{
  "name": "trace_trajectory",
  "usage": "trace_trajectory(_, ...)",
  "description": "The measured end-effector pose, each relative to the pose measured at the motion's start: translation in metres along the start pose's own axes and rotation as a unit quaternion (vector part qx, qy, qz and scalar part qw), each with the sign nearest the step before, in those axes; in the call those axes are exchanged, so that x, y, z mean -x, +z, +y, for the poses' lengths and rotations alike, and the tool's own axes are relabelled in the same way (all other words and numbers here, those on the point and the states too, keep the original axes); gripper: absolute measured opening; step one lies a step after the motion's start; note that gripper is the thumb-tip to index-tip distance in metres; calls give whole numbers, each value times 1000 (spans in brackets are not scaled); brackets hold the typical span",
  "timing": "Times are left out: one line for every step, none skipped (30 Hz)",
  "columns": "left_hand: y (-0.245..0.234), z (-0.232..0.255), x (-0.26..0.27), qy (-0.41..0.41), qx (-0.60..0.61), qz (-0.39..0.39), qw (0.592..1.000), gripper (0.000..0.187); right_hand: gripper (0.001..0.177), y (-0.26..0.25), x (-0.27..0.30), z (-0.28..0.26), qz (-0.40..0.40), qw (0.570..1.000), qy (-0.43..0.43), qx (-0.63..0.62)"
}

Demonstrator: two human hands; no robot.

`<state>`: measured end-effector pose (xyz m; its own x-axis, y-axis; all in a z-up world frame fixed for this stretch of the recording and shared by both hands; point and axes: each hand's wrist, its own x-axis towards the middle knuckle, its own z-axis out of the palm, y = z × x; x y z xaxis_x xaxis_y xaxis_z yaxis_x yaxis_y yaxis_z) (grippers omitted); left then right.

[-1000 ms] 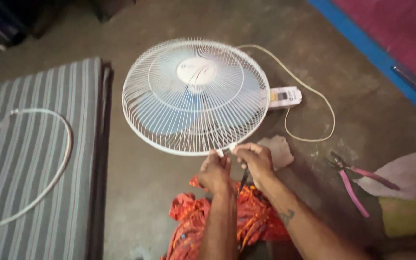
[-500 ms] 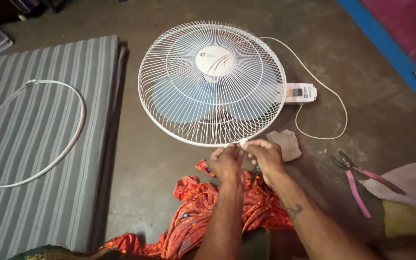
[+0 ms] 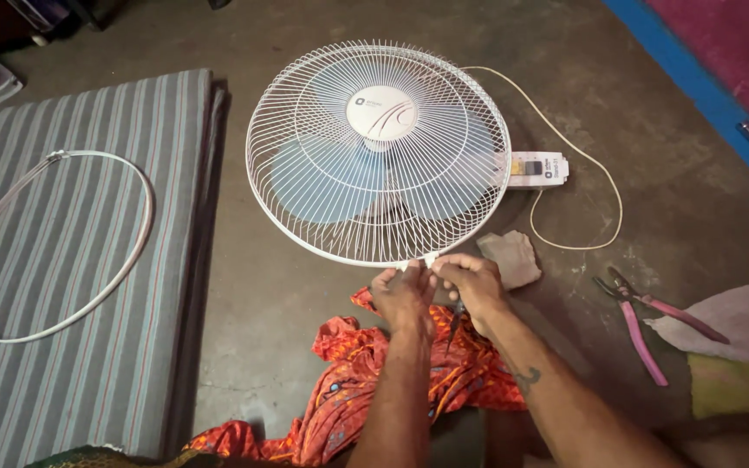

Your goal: The person attaches the front wire guard to a table fan and secures it by tightening a central knob with a screwdriver. The fan is held and rotated to align the guard, then the knob is turned to lock the assembly.

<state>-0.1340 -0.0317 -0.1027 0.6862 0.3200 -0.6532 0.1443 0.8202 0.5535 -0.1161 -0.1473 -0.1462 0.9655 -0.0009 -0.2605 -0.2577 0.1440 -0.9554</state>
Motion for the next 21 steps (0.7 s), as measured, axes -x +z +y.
trace_trajectory(0,0,0,1,1,2,1000,45,16,0,0,-1,2,1000,2,3)
trace_trajectory(1,1,1,2,2,3,1000,44,16,1,1,-2,5,1000,4,5)
trace_trajectory(1,1,0,4,-2,9,1000,43,17,2,1,-4,7,1000,6,8)
trace_trajectory(1,1,-1,5,-5,16,1000,42,17,3,1,-5,7,1000,5,12)
trace_trajectory(2,1,-2,7,-9,23,1000,41,17,4,0,-6,7,1000,4,16)
trace_trajectory(1,0,-3,15,-8,25,1000,41,17,5,2,-6,8,1000,5,19)
trace_trajectory(0,-1,-5,24,-7,26,999,40,17,5,4,-5,10,999,8,29)
trace_trajectory(1,-2,-6,32,-5,26,999,39,17,6,3,-6,12,999,10,41)
trace_trajectory(1,-4,-7,38,-5,24,999,39,17,5,3,-6,14,998,11,52)
trace_trajectory(0,-5,-8,45,-6,21,999,38,17,4,2,-5,4,999,5,50)
trace_trajectory(0,-6,-8,52,-7,19,998,38,18,3,0,-5,-7,999,0,47)
trace_trajectory(-1,-7,-8,54,-5,20,998,36,18,-1,0,-3,-16,999,-5,44)
trace_trajectory(-2,-8,-7,57,-3,21,998,36,19,-6,-2,-1,-31,999,8,39)
trace_trajectory(-1,-8,-6,59,-1,21,998,35,21,-12,-5,-2,-45,998,20,33)
trace_trajectory(0,-6,-5,48,-5,27,998,36,23,-20,-9,-4,-60,997,31,27)
trace_trajectory(0,-5,-4,37,-9,34,999,37,25,-29,-13,-6,-37,998,38,-17)
trace_trajectory(0,-4,-2,26,-14,41,999,38,26,-40,-17,-8,-15,997,45,-61)
trace_trajectory(1,-2,-2,28,-17,41,999,37,28,-49,-21,-10,7,993,51,-104)
trace_trajectory(2,-1,-2,30,-19,41,999,36,27,-56,-23,-12,23,992,41,-120)
trace_trajectory(3,0,-2,31,-22,42,998,36,26,-62,-24,-13,38,990,32,-135)
trace_trajectory(4,0,-2,33,-21,42,998,35,25,-64,-24,-14,54,987,23,-150)
